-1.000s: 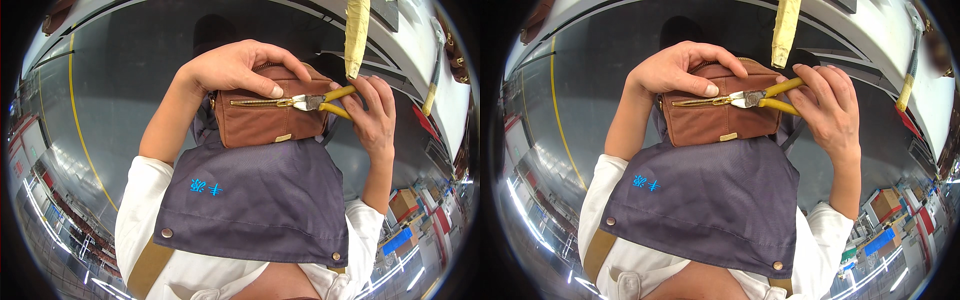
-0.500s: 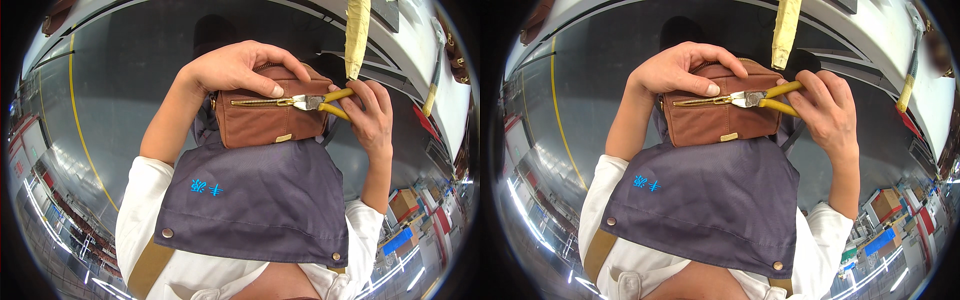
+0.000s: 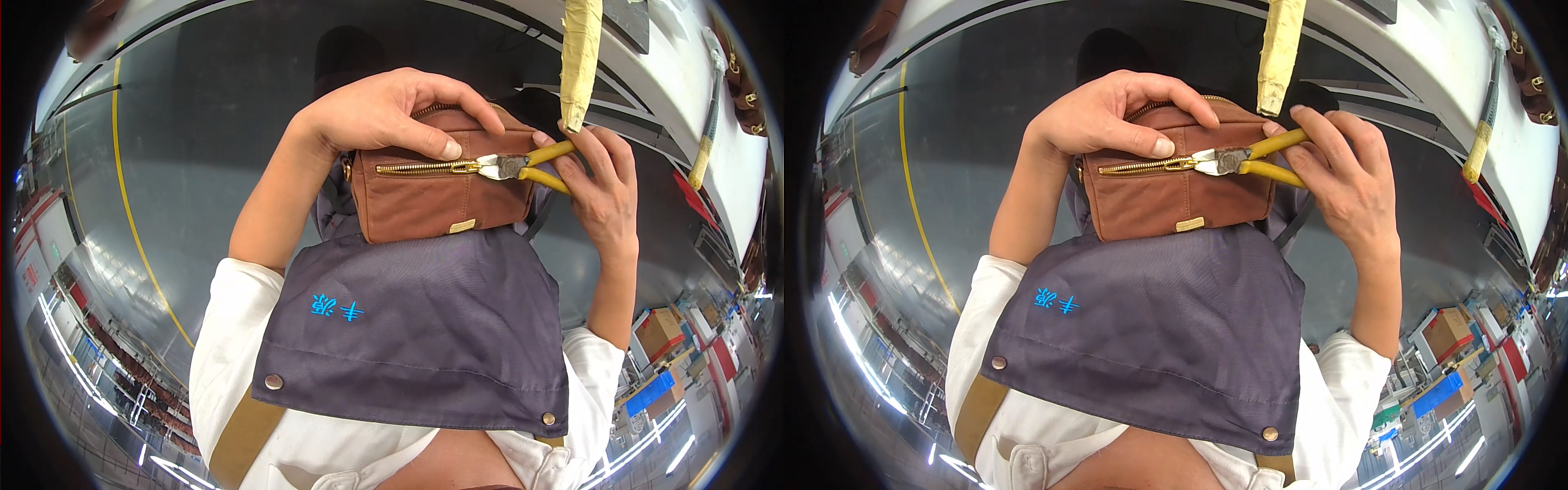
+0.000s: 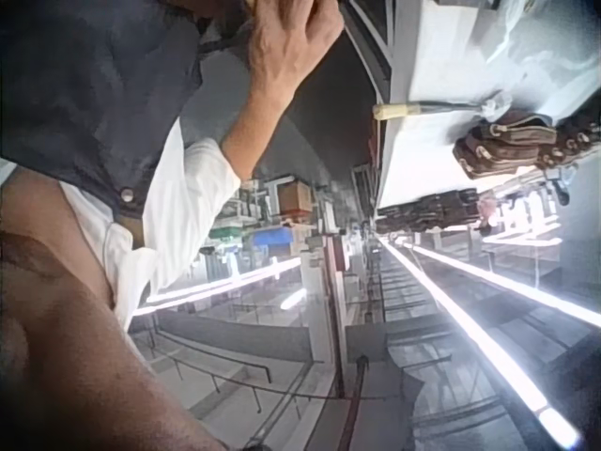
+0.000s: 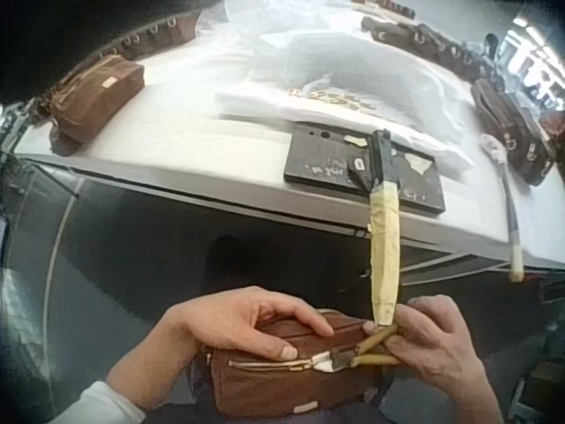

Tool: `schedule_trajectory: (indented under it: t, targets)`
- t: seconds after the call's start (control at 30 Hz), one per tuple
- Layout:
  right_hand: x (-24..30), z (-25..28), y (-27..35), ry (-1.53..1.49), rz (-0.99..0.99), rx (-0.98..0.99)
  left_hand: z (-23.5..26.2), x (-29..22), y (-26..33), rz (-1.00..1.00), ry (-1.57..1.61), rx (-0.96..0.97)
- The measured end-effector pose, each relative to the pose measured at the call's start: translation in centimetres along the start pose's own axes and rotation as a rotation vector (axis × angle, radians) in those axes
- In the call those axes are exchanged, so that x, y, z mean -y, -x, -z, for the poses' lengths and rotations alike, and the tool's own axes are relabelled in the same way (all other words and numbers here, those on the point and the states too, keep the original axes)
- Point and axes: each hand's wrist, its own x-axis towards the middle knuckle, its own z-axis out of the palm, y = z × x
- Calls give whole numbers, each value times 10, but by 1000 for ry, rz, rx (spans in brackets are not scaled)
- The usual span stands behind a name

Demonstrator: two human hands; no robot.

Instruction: Attaching metal hardware and rings to leather pouches using pliers and a mallet.

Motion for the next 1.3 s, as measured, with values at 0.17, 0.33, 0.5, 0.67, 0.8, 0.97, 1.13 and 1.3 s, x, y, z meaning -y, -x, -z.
schedule_trajectory:
  t: [0.17,0.33,0.5,0.67,0.8,0.97,1.13,1.3]
  targets:
    - [-12,4,5,144,-96,-280,1,0,-2,-16,-33,6]
    - [-46,15,18,264,-488,-441,2,6,8,39,73,-79]
    - [-64,29,5,-421,-1013,-551,2,9,6,109,105,-151]
    - [-42,10,-14,-87,-761,-706,1,14,16,86,118,-263]
    - [13,-17,-8,-261,-421,-647,11,16,21,124,55,-299]
    - [73,-100,-19,-1053,-763,-150,15,9,19,122,122,-275]
    - [74,-121,-30,-1514,-1031,7,22,9,18,145,170,-252]
    - [67,-134,-24,-1853,-1161,289,20,23,12,92,128,-367]
